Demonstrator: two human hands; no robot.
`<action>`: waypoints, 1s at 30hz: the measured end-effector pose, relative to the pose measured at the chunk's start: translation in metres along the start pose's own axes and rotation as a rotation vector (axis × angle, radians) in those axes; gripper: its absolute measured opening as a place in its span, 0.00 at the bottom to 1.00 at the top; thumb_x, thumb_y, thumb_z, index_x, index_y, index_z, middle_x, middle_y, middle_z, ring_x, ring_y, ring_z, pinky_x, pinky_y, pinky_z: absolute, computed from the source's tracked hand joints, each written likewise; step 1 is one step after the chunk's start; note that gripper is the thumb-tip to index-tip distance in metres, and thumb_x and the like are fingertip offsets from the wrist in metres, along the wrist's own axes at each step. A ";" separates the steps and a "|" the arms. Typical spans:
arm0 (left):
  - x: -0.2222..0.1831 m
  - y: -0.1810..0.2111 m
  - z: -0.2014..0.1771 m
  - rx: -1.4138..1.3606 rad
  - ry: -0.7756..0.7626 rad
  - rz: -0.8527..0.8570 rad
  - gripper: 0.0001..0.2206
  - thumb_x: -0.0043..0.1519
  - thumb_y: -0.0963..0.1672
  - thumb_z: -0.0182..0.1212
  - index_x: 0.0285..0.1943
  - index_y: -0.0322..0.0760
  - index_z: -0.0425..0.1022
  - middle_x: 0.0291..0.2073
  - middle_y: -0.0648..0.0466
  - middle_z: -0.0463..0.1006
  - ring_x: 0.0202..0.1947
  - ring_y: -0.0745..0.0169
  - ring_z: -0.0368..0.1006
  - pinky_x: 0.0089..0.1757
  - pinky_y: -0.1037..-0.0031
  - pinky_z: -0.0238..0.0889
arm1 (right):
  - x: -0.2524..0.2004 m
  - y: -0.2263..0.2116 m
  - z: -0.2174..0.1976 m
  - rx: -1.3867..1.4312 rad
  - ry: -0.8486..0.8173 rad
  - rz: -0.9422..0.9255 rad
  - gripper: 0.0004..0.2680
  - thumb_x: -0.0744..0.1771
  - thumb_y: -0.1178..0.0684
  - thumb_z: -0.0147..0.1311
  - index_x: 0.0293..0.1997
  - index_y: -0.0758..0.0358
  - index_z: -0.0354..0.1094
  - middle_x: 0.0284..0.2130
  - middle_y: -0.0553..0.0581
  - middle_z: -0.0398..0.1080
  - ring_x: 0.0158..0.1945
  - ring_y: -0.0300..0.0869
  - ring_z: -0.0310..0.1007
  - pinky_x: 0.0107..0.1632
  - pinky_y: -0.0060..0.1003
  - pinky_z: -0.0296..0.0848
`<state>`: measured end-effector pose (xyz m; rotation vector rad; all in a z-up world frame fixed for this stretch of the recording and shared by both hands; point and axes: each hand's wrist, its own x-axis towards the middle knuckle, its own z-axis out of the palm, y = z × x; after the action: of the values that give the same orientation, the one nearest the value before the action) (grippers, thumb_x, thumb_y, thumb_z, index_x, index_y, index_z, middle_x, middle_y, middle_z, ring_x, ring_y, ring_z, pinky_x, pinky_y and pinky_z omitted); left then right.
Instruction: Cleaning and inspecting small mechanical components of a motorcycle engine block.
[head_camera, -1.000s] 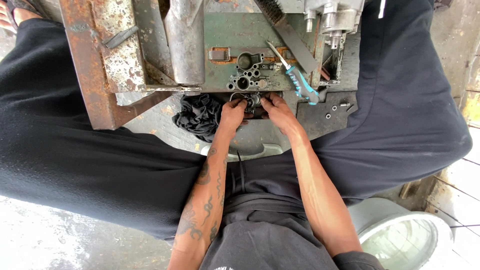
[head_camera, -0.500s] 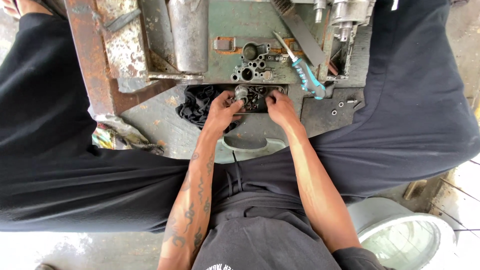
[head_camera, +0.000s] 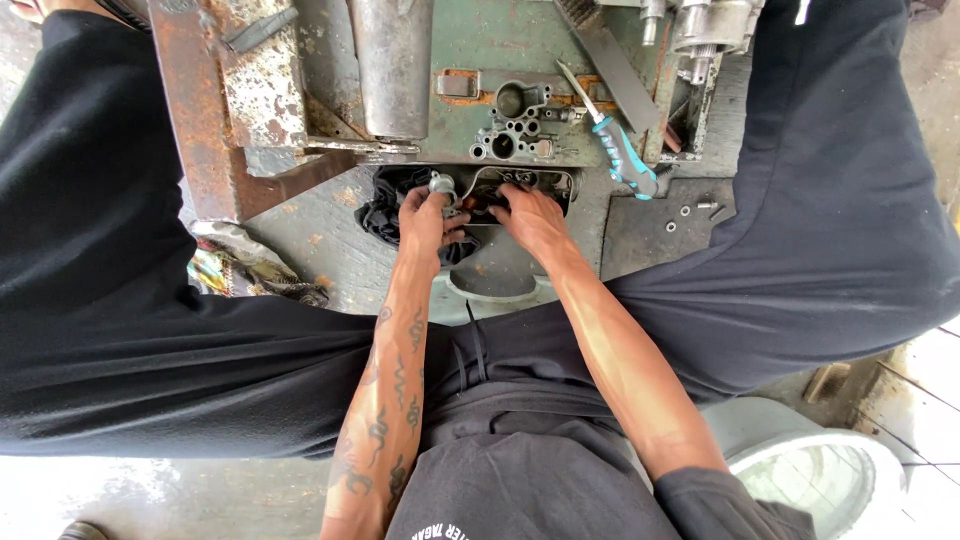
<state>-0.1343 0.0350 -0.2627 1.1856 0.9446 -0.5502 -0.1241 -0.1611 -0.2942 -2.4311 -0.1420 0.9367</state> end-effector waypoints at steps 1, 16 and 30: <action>-0.001 0.002 0.002 -0.002 -0.004 -0.003 0.14 0.64 0.44 0.51 0.56 0.31 0.65 0.45 0.40 0.76 0.39 0.47 0.81 0.34 0.61 0.80 | 0.002 0.002 0.003 -0.003 0.000 0.005 0.11 0.68 0.50 0.49 0.53 0.60 0.67 0.46 0.71 0.72 0.50 0.65 0.72 0.51 0.61 0.71; -0.004 0.000 0.011 -0.005 0.037 0.004 0.15 0.63 0.44 0.53 0.56 0.32 0.65 0.44 0.42 0.78 0.37 0.53 0.82 0.32 0.68 0.76 | 0.008 0.016 0.018 -0.060 0.065 0.031 0.06 0.66 0.54 0.51 0.40 0.60 0.74 0.35 0.65 0.74 0.42 0.62 0.74 0.45 0.60 0.71; 0.004 -0.004 0.010 -0.007 0.023 0.028 0.16 0.64 0.45 0.53 0.57 0.30 0.65 0.43 0.42 0.78 0.35 0.56 0.82 0.31 0.70 0.77 | 0.037 0.039 0.065 -0.483 0.316 -0.118 0.05 0.62 0.56 0.57 0.37 0.62 0.74 0.32 0.58 0.75 0.34 0.55 0.76 0.48 0.58 0.63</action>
<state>-0.1324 0.0247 -0.2671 1.1997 0.9471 -0.5120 -0.1422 -0.1563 -0.3764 -2.9361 -0.4345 0.4937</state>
